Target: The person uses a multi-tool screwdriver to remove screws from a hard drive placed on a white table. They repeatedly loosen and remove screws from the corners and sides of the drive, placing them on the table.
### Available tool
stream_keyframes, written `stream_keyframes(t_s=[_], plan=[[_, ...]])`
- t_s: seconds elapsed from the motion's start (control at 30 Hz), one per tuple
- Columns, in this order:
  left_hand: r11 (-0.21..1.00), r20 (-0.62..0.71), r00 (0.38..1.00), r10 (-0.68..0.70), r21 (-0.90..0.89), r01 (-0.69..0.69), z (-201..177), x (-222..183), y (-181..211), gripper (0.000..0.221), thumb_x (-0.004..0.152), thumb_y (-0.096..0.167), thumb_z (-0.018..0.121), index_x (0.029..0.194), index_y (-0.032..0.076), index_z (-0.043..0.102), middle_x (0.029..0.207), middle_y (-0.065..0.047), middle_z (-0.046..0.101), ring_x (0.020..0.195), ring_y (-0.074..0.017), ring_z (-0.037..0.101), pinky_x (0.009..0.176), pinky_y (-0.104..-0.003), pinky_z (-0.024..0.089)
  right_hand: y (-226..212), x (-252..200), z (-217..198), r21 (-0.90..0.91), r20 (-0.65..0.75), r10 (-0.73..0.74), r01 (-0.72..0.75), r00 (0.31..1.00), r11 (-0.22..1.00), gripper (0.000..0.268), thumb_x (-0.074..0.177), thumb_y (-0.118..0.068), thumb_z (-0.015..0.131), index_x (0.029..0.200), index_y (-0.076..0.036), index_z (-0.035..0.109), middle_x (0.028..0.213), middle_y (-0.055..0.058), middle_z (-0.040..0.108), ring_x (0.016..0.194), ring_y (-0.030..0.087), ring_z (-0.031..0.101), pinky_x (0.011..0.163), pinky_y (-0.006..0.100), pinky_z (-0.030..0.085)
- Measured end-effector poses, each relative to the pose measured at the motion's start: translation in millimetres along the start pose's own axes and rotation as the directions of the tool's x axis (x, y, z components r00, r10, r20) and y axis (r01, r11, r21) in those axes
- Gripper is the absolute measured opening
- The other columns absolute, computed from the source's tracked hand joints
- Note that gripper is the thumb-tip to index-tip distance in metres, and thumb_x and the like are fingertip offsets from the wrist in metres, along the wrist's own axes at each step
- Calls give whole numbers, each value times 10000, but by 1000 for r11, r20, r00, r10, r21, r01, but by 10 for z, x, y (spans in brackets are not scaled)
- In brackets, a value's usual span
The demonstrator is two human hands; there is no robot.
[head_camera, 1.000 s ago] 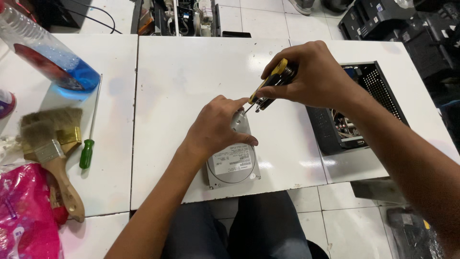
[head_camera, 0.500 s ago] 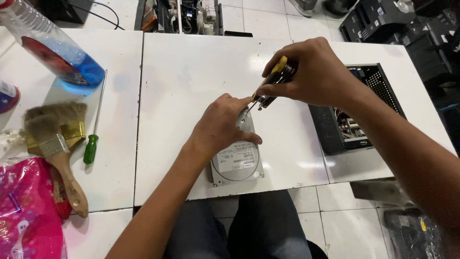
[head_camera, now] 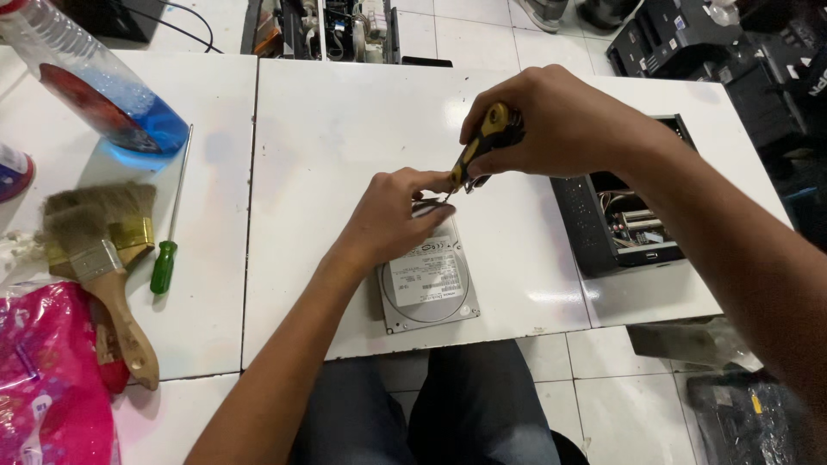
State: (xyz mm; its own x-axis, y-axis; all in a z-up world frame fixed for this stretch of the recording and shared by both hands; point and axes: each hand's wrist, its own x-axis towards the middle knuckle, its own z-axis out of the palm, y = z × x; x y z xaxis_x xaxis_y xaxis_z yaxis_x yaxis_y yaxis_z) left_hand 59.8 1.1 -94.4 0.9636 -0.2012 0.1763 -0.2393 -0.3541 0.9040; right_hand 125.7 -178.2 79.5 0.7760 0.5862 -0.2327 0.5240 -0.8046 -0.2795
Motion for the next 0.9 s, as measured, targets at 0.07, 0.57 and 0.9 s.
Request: stream_keyframes(t_s=[0.07, 0.57, 0.9], plan=[[1000, 11, 1000, -22, 19, 21, -10, 15, -6, 488, 854, 153, 838, 1332, 112, 750, 1291, -105, 793, 1149, -228, 787, 1029, -318, 634, -30, 11, 2, 0, 22, 1, -1, 1000, 1000, 280, 848, -264, 906, 1107, -244, 802, 1042, -14, 838, 972, 151, 772, 905, 312, 616], [861, 162, 957, -240, 491, 132, -195, -108, 122, 941, 623, 691, 946, 1389, 186, 736, 1220, -40, 707, 1194, -292, 592, 966, -475, 506, -283, -66, -172, -184, 120, 167, -143, 979, 973, 286, 999, -377, 723, 1273, -302, 760, 1040, 43, 831, 957, 235, 751, 835, 397, 543], [964, -105, 985, 138, 241, -109, -152, -60, -187, 703, 781, 514, 910, 1353, 140, 748, 1147, -53, 808, 1089, -228, 696, 898, -382, 577, -91, -128, -213, -73, 11, 136, -135, 991, 988, 277, 1076, -375, 682, 1170, -161, 830, 789, 78, 766, 589, 185, 495, 563, 351, 340]])
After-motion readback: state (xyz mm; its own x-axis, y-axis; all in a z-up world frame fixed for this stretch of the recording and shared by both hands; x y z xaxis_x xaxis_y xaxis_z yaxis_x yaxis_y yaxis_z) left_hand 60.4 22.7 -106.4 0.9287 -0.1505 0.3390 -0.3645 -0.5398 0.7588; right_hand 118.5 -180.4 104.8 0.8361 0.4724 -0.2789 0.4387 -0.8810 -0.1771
